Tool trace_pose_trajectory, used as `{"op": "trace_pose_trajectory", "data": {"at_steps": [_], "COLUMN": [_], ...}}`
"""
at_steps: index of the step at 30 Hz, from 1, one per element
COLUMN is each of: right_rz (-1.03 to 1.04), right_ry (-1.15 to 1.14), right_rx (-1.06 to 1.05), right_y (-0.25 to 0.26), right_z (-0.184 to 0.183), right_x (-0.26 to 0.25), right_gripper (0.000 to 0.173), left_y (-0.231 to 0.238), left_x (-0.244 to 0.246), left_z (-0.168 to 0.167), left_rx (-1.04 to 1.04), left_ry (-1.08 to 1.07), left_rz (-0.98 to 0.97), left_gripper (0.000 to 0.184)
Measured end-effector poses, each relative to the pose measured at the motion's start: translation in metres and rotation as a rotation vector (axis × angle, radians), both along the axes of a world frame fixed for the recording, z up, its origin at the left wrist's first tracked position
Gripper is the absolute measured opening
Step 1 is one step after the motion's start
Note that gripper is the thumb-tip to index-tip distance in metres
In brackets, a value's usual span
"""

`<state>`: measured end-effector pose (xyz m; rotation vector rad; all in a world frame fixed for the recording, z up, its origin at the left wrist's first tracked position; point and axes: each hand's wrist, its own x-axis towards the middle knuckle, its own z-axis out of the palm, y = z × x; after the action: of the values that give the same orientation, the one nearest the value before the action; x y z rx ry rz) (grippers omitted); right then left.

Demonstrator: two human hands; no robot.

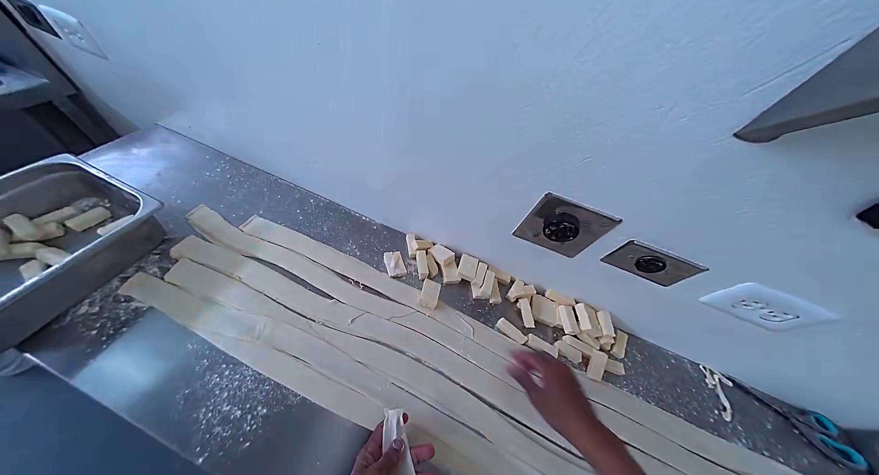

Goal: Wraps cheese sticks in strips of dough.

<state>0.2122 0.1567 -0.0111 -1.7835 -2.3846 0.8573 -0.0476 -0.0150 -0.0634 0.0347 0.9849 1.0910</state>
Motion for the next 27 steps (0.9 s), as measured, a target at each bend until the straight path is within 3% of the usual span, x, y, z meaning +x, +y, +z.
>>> {"op": "trace_pose_trajectory", "data": {"at_steps": [2, 5, 13, 17, 22, 25, 27], "right_rz": [0.044, 0.031, 0.174, 0.11, -0.106, -0.08, -0.042], "right_ry": [0.067, 0.138, 0.068, 0.066, 0.435, 0.59, 0.602], "right_rx": [-0.031, -0.067, -0.136, -0.107, -0.008, -0.124, -0.249], "right_y": [0.044, 0.09, 0.115, 0.111, 0.034, -0.058, -0.107], "right_z": [-0.011, -0.032, -0.03, -0.029, -0.013, -0.019, -0.03], "right_x": [-0.083, -0.15, -0.159, -0.158, -0.134, -0.132, -0.143], "right_gripper": [0.05, 0.06, 0.063, 0.071, 0.067, 0.06, 0.043], "left_y": [-0.002, -0.004, -0.009, -0.01, -0.009, -0.009, -0.012], "left_x": [-0.007, -0.017, -0.043, -0.051, -0.063, -0.066, -0.066], "left_z": [0.0, -0.004, -0.009, -0.01, -0.007, -0.014, -0.017], "left_rx": [-0.045, -0.094, -0.199, -0.17, -0.147, -0.125, -0.122], "left_ry": [0.036, 0.077, 0.22, 0.255, 0.293, 0.38, 0.411], "left_rz": [0.082, 0.211, 0.387, 0.457, 0.459, 0.452, 0.44], "left_gripper": [0.023, 0.023, 0.033, 0.031, 0.033, 0.028, 0.027]}}
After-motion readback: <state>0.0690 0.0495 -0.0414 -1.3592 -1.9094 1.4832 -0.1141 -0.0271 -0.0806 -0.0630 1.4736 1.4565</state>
